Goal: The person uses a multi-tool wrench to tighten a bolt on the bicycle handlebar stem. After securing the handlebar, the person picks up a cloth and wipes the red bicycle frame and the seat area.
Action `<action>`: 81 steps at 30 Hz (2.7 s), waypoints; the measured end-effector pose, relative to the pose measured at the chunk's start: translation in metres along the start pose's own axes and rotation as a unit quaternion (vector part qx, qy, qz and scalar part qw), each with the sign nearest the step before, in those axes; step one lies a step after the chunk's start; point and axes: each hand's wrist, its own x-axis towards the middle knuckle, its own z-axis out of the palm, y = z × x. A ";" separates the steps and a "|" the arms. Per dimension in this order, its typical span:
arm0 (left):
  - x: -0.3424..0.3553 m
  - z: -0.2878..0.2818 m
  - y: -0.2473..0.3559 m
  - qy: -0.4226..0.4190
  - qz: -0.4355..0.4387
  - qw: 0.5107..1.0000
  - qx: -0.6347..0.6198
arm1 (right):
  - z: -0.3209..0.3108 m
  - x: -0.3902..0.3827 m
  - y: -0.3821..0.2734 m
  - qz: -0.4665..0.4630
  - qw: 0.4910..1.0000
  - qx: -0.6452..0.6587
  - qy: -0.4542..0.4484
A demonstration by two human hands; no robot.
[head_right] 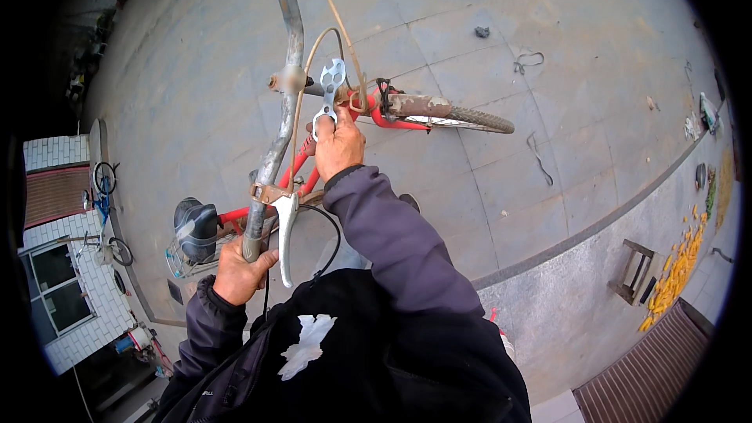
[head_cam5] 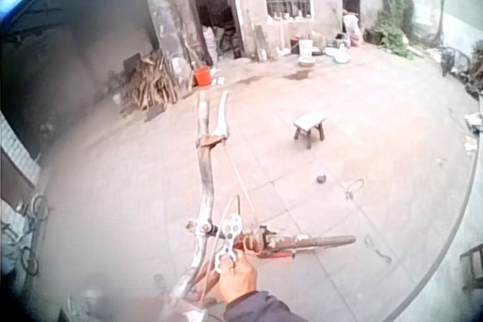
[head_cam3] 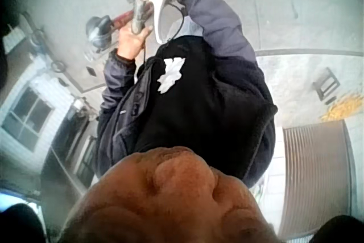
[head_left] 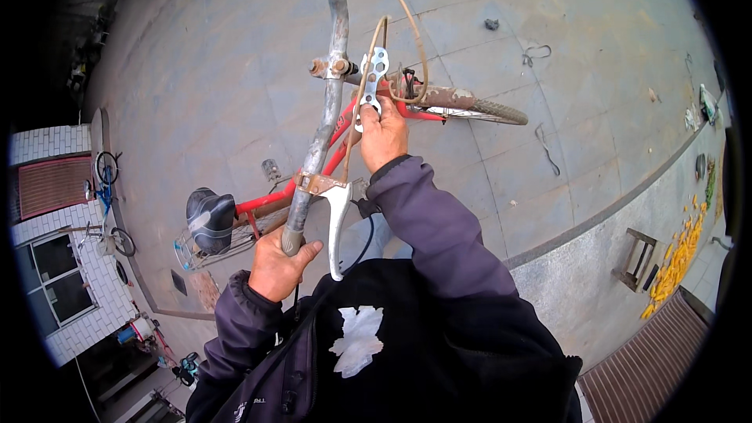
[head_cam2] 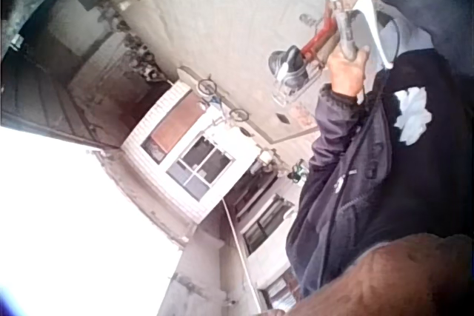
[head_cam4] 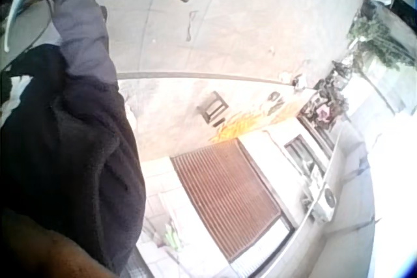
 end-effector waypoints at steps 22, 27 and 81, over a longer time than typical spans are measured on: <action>0.006 0.002 -0.001 0.025 -0.048 0.997 0.050 | -0.011 0.009 -0.025 0.076 0.987 0.062 -0.128; 0.007 0.002 -0.002 0.028 -0.042 0.997 0.050 | -0.018 0.009 -0.035 0.095 0.984 0.064 -0.136; 0.011 -0.004 -0.002 0.022 -0.005 0.997 0.078 | 0.013 -0.012 -0.023 0.023 0.997 0.051 -0.045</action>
